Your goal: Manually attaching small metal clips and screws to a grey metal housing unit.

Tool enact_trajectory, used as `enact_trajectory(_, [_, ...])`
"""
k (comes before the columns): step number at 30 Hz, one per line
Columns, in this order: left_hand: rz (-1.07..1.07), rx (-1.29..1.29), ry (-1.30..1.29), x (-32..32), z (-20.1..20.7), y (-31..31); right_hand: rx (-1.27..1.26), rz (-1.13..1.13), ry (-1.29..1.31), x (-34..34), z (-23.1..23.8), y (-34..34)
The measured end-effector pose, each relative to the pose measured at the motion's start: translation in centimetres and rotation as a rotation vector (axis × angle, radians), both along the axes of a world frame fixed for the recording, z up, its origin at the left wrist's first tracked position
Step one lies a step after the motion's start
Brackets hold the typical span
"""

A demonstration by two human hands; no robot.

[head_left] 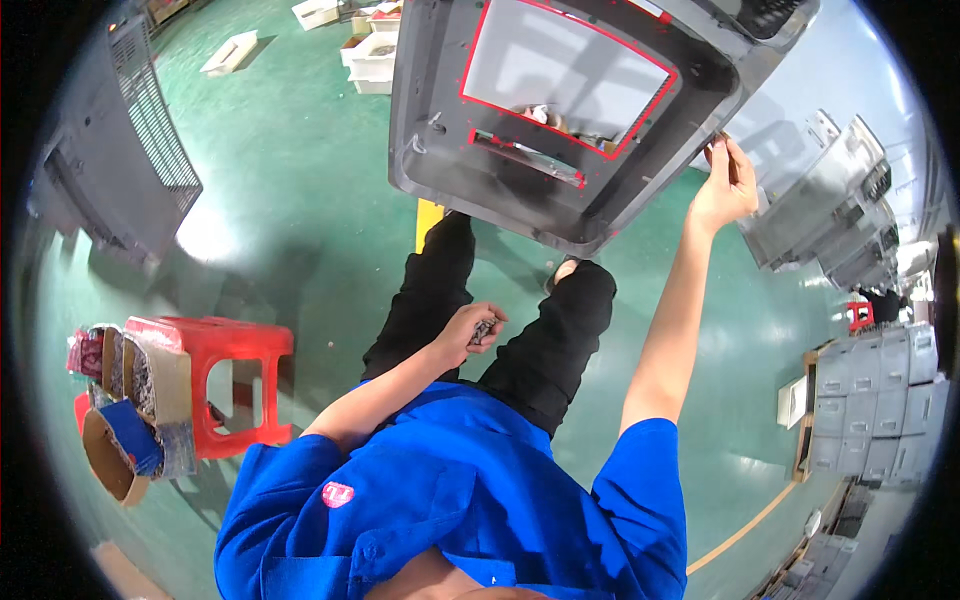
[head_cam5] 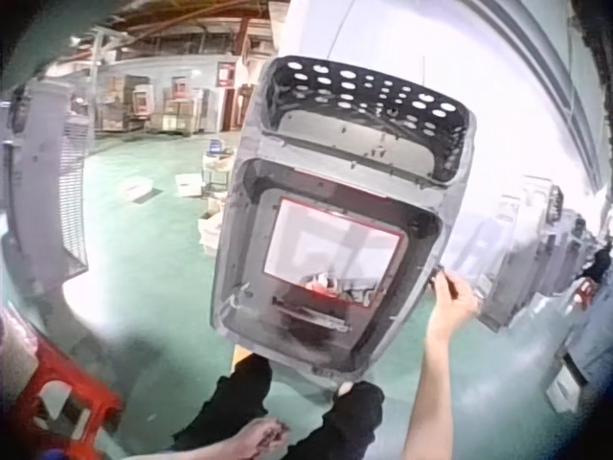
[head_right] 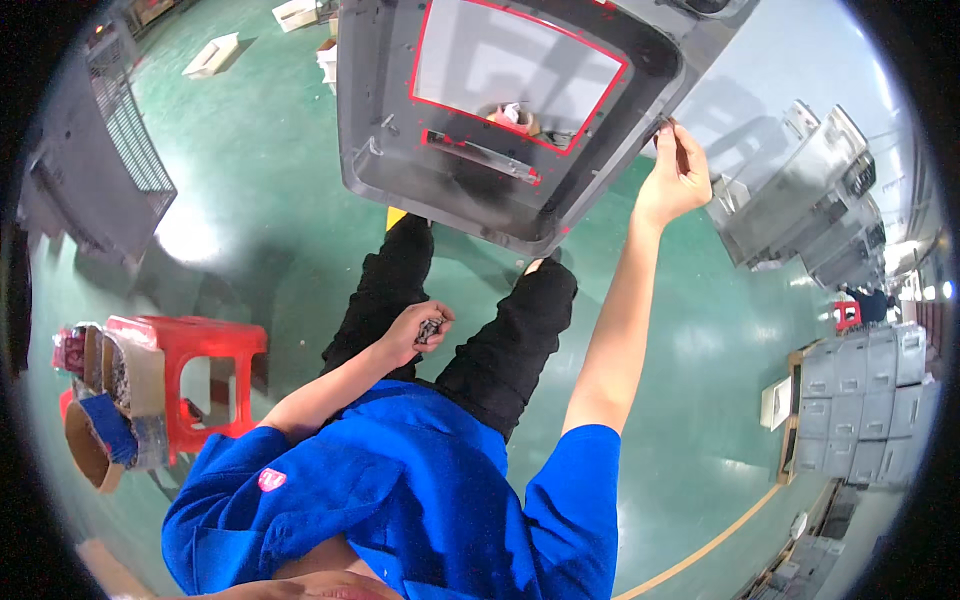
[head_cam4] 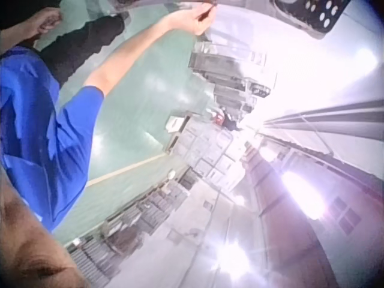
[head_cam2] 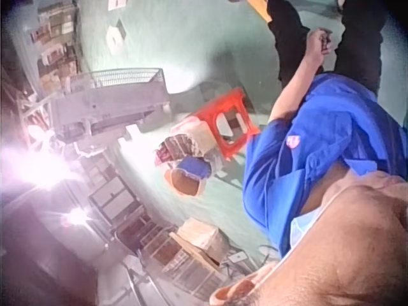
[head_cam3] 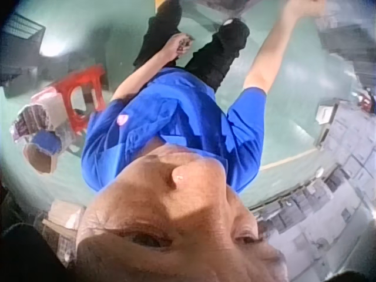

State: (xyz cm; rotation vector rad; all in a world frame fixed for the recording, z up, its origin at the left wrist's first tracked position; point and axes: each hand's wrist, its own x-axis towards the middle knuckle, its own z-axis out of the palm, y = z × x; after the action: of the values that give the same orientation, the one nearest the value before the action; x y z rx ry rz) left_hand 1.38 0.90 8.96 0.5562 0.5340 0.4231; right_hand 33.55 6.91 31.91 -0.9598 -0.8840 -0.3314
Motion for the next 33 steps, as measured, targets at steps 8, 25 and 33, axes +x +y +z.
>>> enact_trajectory(8, [-0.012, 0.021, 0.041, -0.3, -0.1, -0.2, -0.155, -0.186, -0.348, -2.3, 0.7, 2.4])
enact_trajectory(25, [-0.007, 0.095, 0.088, -1.0, -0.2, 0.4, -0.120, -0.182, -0.383, -5.0, 1.1, 7.0])
enact_trajectory(33, [-0.009, 0.100, 0.133, -0.8, -0.5, 0.1, -0.304, 0.148, -0.149, -2.4, 2.0, 7.4])
